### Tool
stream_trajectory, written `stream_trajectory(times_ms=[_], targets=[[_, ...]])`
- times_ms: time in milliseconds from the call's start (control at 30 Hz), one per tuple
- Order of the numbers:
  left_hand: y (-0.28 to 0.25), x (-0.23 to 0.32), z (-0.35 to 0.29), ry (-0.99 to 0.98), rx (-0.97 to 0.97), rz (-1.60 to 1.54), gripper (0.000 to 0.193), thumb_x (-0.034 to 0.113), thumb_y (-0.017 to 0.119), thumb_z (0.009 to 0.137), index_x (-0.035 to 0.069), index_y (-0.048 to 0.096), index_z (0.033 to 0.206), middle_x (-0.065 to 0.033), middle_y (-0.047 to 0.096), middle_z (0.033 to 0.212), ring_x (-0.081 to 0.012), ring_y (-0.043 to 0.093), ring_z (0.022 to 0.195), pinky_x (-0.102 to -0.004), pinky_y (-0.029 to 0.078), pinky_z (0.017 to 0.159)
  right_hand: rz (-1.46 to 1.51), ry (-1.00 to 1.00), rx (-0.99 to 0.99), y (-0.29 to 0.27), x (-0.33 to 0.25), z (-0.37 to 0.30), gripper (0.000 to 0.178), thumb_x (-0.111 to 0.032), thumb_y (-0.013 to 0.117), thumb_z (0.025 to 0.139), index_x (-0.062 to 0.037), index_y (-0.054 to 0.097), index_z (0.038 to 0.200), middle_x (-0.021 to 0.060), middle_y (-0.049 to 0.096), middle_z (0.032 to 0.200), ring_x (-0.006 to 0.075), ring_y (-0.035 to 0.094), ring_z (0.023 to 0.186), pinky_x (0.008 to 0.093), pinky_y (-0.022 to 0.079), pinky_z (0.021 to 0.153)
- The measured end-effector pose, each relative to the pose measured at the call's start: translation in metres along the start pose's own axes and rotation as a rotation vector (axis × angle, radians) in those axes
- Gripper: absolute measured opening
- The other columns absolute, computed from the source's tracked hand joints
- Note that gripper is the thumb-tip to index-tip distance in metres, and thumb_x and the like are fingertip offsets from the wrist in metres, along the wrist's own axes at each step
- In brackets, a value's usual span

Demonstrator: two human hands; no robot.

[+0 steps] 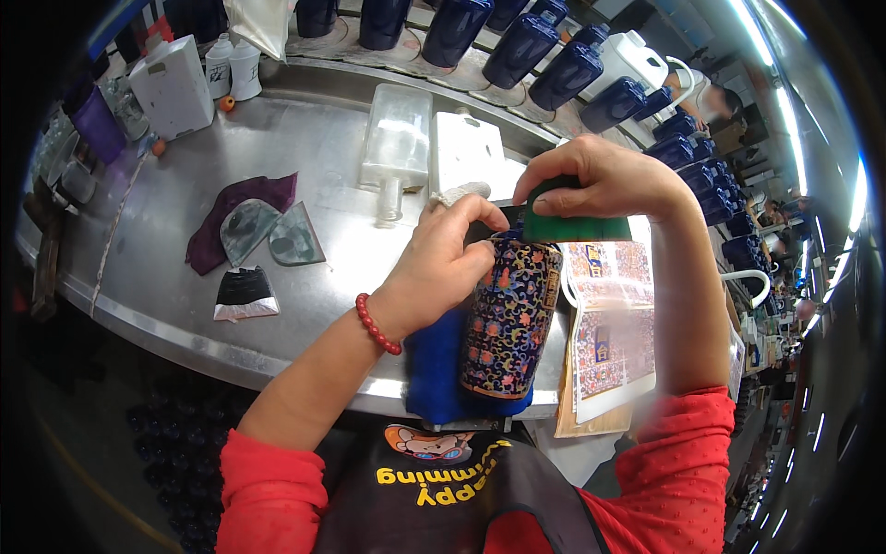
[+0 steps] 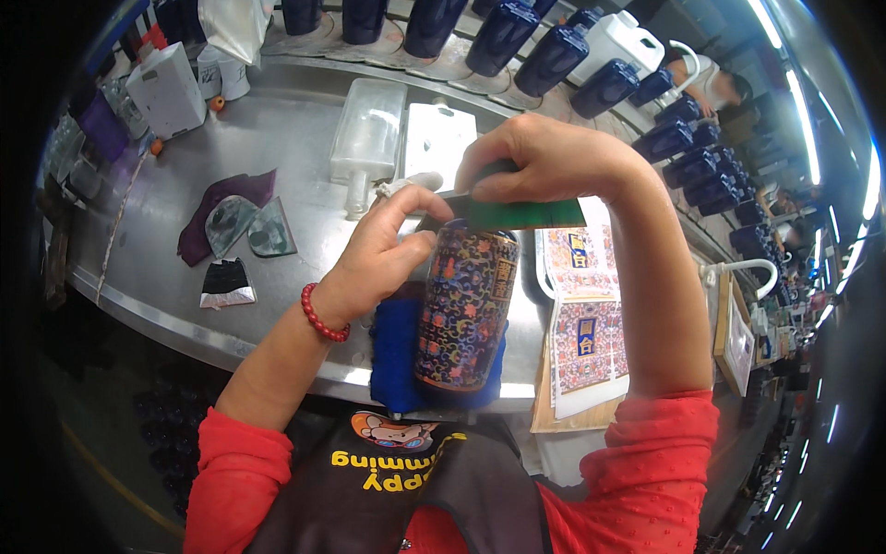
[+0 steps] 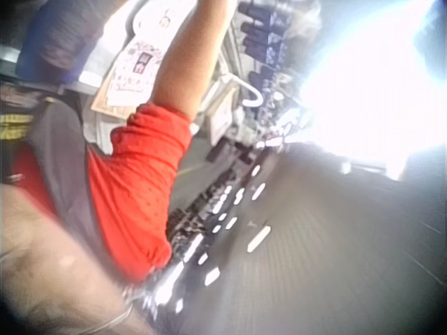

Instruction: The person applies decorative stickers to a dark blue cylindrical container. They peel stickers from a sheet, position them on the container, and smooth them with a green tool. The container is rotated to apply stickers around its surface.

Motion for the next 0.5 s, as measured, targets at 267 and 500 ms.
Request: stream_trajectory(times_ms=[267,500], targets=[[0.01,0.008,-0.003,0.085,-0.015,0.299,0.025,0.015,0.065,0.085,0.007,0.062,0.109,-0.0144,0.064,0.109,-0.0348,0.054,0.106,-0.0442,0.039,0.1,0.062,-0.034,0.079,0.004,-0.001,-0.006,0.028,-0.019,0.072,0.093,-0.0033,0.071,0.116,0.0083,0.074,0.098,0.0156,0.069,0.087,0.0318,0.054,0.08],[0.015,0.009,0.001,0.112,0.021,0.348,0.016,0.014,0.065,0.086,0.006,0.061,0.099,-0.0124,0.065,0.098,-0.0324,0.055,0.097,-0.0409,0.042,0.093,0.24,0.051,0.358,0.003,0.012,-0.04,0.032,-0.02,0.077,0.09,-0.0019,0.07,0.116,0.0059,0.071,0.102,0.0116,0.065,0.093,0.0283,0.052,0.084]])
Point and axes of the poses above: each hand's wrist, its own z-axis towards the middle knuckle, its own y-axis out of the palm, x = y × z, the point moved 8 cm from there along z, towards the middle knuckle
